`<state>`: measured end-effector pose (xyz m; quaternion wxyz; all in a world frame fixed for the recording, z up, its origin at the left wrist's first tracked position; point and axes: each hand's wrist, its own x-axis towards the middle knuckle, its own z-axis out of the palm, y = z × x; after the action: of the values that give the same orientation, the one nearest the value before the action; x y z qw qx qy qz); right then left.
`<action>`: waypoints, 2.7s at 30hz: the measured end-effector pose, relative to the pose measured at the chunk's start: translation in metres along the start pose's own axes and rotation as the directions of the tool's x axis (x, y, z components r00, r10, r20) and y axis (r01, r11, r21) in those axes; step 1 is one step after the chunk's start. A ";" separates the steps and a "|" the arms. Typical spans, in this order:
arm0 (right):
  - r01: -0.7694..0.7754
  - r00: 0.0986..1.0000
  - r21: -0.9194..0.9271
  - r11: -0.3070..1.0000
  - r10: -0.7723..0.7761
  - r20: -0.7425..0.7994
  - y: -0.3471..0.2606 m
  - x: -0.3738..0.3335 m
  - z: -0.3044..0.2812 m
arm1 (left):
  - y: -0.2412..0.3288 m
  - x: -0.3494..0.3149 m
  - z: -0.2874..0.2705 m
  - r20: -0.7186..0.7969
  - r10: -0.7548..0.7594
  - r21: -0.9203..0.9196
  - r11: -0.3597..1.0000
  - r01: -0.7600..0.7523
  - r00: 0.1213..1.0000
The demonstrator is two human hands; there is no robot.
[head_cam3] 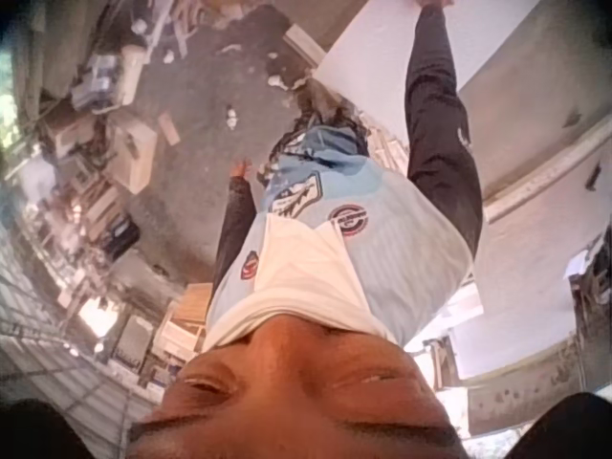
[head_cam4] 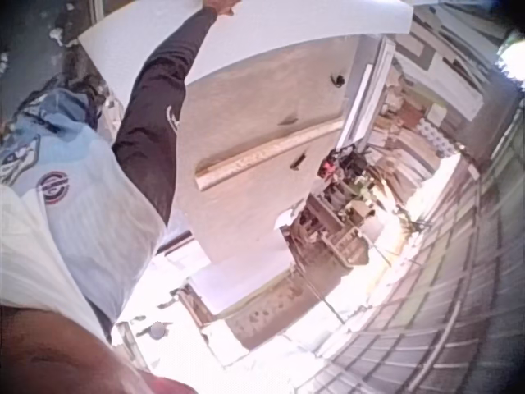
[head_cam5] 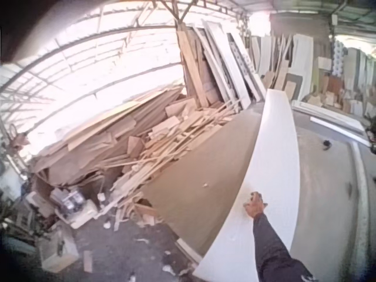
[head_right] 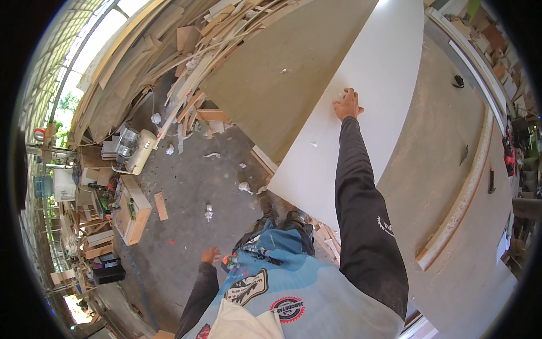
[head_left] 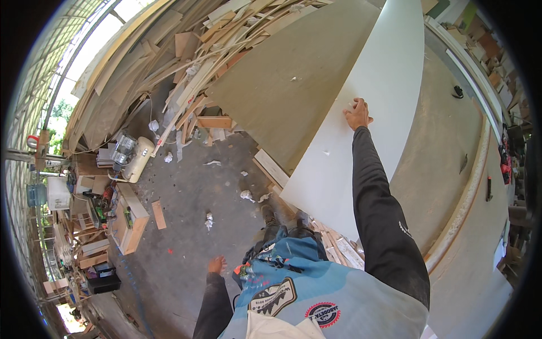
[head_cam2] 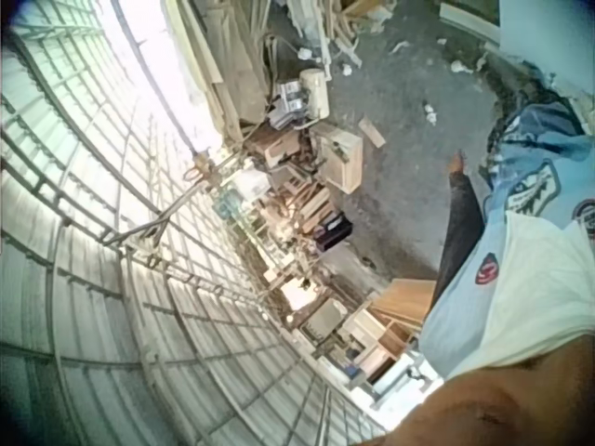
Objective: The person measures a wooden board with a tape measure, marks it with a pencil, and hammers nails into a wooden support structure.
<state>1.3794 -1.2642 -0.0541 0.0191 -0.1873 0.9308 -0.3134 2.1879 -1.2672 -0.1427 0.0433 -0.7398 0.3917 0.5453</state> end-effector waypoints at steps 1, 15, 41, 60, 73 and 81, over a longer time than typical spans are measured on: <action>0.008 0.999 -0.018 1.000 -0.007 0.035 -0.004 -0.001 -0.001 | 0.009 0.005 0.004 0.000 0.061 0.007 0.998 -0.061 0.998; 0.020 0.999 -0.183 0.983 -0.014 0.032 -0.019 -0.001 -0.011 | 0.070 0.013 0.005 0.019 0.231 0.003 0.973 -0.231 0.973; 0.523 0.529 0.501 0.690 -0.723 0.444 -0.122 -0.263 -0.085 | 0.286 -0.186 0.149 0.472 0.783 -0.616 0.622 -0.483 0.405; 0.295 0.917 0.235 0.926 -0.343 0.203 -0.045 -0.226 -0.013 | 0.283 -0.143 0.174 0.175 0.709 -0.295 0.700 -0.651 0.683; -0.278 0.442 0.764 0.583 -0.628 0.640 -0.081 -0.299 -0.070 | 0.279 -0.170 0.152 0.381 0.864 0.102 0.314 -0.944 0.329; -0.050 0.971 0.492 0.869 -0.074 0.229 -0.008 -0.157 -0.024 | 0.251 -0.139 0.076 0.191 0.819 0.011 0.549 -0.836 0.541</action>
<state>1.5241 -1.1999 -0.0425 0.1767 -0.2185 0.8092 -0.5160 1.9585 -1.3285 0.0348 -0.1502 -0.4164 0.7166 0.5390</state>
